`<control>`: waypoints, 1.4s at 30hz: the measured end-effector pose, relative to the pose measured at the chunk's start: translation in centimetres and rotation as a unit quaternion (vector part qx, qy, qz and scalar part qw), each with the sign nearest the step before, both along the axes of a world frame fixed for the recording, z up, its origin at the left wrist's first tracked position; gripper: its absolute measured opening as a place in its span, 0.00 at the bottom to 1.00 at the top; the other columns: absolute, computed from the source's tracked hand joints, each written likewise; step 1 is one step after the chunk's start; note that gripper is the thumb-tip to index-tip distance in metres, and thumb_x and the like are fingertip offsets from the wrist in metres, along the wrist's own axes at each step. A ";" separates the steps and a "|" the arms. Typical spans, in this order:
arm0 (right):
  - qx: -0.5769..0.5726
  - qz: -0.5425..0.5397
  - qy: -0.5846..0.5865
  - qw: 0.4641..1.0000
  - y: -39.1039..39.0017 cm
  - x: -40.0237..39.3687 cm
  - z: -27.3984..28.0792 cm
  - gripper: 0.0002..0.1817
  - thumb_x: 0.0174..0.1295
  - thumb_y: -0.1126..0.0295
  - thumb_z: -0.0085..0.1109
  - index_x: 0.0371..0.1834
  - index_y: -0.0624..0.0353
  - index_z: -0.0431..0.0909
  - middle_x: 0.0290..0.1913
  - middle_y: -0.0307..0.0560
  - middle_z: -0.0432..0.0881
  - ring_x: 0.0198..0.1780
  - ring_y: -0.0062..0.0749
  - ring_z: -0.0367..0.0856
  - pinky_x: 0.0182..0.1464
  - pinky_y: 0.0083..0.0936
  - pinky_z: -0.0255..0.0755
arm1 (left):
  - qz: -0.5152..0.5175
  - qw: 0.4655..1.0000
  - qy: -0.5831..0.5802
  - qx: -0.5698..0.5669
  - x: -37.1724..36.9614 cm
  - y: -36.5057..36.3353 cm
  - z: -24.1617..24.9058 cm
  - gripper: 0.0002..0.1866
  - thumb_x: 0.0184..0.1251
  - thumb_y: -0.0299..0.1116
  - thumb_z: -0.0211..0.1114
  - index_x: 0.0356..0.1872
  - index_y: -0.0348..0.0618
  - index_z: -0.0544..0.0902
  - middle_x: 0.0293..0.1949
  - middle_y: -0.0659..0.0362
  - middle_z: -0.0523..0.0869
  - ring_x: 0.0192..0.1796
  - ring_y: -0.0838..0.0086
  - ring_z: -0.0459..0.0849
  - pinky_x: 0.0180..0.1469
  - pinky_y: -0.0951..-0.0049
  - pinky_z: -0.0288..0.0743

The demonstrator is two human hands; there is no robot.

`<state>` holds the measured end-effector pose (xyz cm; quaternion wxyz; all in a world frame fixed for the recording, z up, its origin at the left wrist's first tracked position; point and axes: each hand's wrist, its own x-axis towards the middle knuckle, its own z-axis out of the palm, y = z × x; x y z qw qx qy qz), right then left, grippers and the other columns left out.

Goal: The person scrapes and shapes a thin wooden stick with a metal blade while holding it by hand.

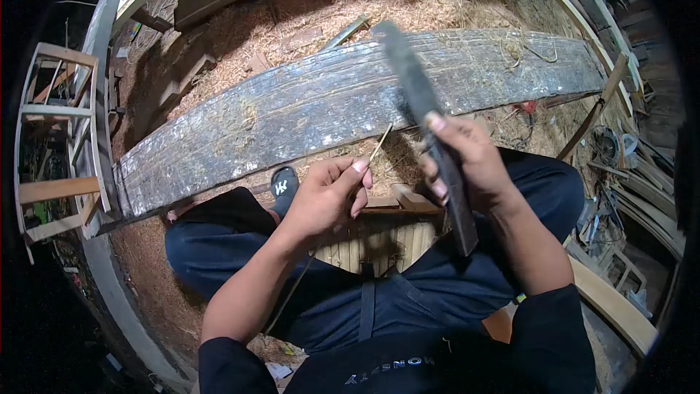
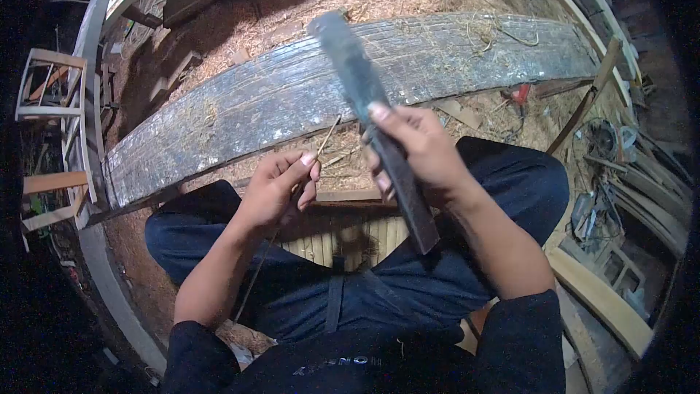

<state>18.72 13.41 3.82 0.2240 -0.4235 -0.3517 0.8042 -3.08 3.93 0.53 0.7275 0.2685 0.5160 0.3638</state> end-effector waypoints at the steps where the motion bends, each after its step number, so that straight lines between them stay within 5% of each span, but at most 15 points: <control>1: -0.019 -0.040 0.026 0.999 0.0 0.4 0.5 0.19 0.76 0.57 0.52 0.36 0.64 0.76 0.22 0.45 0.80 0.15 0.26 0.78 0.17 0.22 0.75 | 0.000 1.000 0.005 -0.016 0.2 0.0 0.3 0.17 0.81 0.42 0.54 0.33 0.42 0.77 0.16 0.64 0.74 0.16 0.83 0.67 0.22 0.82 0.58; 5: 0.056 -0.121 0.024 0.991 0.1 1.6 1.1 0.18 0.75 0.55 0.53 0.41 0.61 0.75 0.24 0.41 0.81 0.20 0.22 0.80 0.20 0.18 0.74 | 0.040 0.999 -0.032 -0.013 0.9 -0.5 -0.5 0.16 0.81 0.42 0.53 0.34 0.43 0.78 0.16 0.67 0.71 0.15 0.85 0.64 0.19 0.83 0.55; 11: 0.069 -0.077 -0.021 0.994 -1.0 2.3 1.6 0.20 0.73 0.53 0.57 0.46 0.63 0.77 0.27 0.40 0.81 0.17 0.17 0.76 0.21 0.13 0.72 | 0.054 0.998 -0.006 -0.020 1.5 -0.8 0.9 0.13 0.80 0.40 0.55 0.40 0.43 0.79 0.17 0.69 0.70 0.13 0.87 0.59 0.15 0.83 0.52; 15: 0.120 -0.056 -0.028 0.991 -1.5 2.7 0.7 0.27 0.72 0.53 0.59 0.62 0.65 0.70 0.28 0.42 0.78 0.15 0.15 0.71 0.17 0.13 0.64 | 0.069 0.997 -0.022 -0.015 1.8 -1.0 1.2 0.11 0.79 0.39 0.56 0.47 0.42 0.80 0.18 0.69 0.70 0.14 0.87 0.60 0.15 0.83 0.52; 20: 0.189 -0.064 -0.097 0.975 -2.7 2.1 1.1 0.31 0.70 0.65 0.61 0.73 0.61 0.63 0.28 0.37 0.75 0.16 0.14 0.66 0.14 0.16 0.60 | 0.107 0.993 -0.029 -0.046 2.2 -1.5 1.9 0.16 0.77 0.35 0.59 0.62 0.46 0.77 0.19 0.70 0.71 0.15 0.88 0.61 0.17 0.84 0.53; 21: 0.211 0.011 -0.165 0.963 -2.7 2.6 1.9 0.31 0.69 0.66 0.62 0.74 0.61 0.66 0.34 0.38 0.75 0.25 0.17 0.71 0.25 0.17 0.69 | 0.110 0.992 -0.031 -0.045 2.3 -1.5 2.0 0.16 0.77 0.35 0.59 0.62 0.46 0.77 0.19 0.70 0.71 0.15 0.88 0.61 0.17 0.84 0.53; 23: 0.449 0.022 -0.210 0.868 -3.0 2.5 -0.8 0.30 0.69 0.66 0.63 0.72 0.63 0.69 0.41 0.41 0.74 0.38 0.22 0.74 0.41 0.19 0.71 | 0.117 0.991 -0.044 -0.043 2.5 -1.5 2.2 0.20 0.77 0.34 0.60 0.67 0.48 0.75 0.19 0.70 0.71 0.15 0.88 0.61 0.17 0.85 0.53; 24: 0.447 0.036 -0.226 0.865 -3.5 2.2 -0.3 0.30 0.68 0.66 0.64 0.71 0.65 0.69 0.46 0.43 0.74 0.47 0.26 0.73 0.51 0.21 0.68 | 0.120 0.991 -0.046 -0.042 2.5 -1.5 2.2 0.20 0.77 0.34 0.60 0.67 0.48 0.75 0.19 0.70 0.71 0.15 0.88 0.61 0.17 0.85 0.53; 28: 0.506 0.069 -0.263 0.818 -4.1 1.4 0.4 0.30 0.65 0.69 0.66 0.70 0.61 0.72 0.42 0.47 0.76 0.41 0.30 0.76 0.45 0.23 0.71 | 0.116 0.988 -0.089 -0.053 2.5 -1.8 2.1 0.24 0.77 0.34 0.60 0.71 0.49 0.72 0.20 0.70 0.71 0.17 0.88 0.62 0.18 0.85 0.54; 30: 0.588 0.092 -0.279 0.754 -4.1 1.1 0.4 0.28 0.62 0.72 0.68 0.67 0.58 0.76 0.42 0.50 0.79 0.41 0.35 0.80 0.44 0.27 0.75 | 0.120 0.985 -0.106 -0.058 2.6 -1.7 1.9 0.24 0.77 0.34 0.60 0.71 0.49 0.72 0.21 0.70 0.71 0.17 0.87 0.62 0.18 0.85 0.55; 34: 0.586 0.089 -0.207 0.779 -4.2 0.5 -0.5 0.24 0.58 0.75 0.70 0.60 0.59 0.80 0.45 0.53 0.81 0.45 0.41 0.84 0.44 0.32 0.79 | 0.146 0.975 -0.138 -0.094 2.6 -1.7 1.7 0.18 0.77 0.32 0.57 0.65 0.47 0.74 0.24 0.68 0.72 0.18 0.87 0.64 0.18 0.84 0.57; 42: 0.606 0.093 -0.261 0.746 -4.2 -0.1 -1.0 0.24 0.58 0.77 0.68 0.60 0.59 0.81 0.47 0.53 0.77 0.40 0.42 0.84 0.41 0.31 0.78 | 0.157 0.960 -0.208 -0.106 2.4 -1.1 1.6 0.09 0.77 0.30 0.54 0.54 0.46 0.73 0.26 0.66 0.73 0.18 0.85 0.66 0.18 0.84 0.59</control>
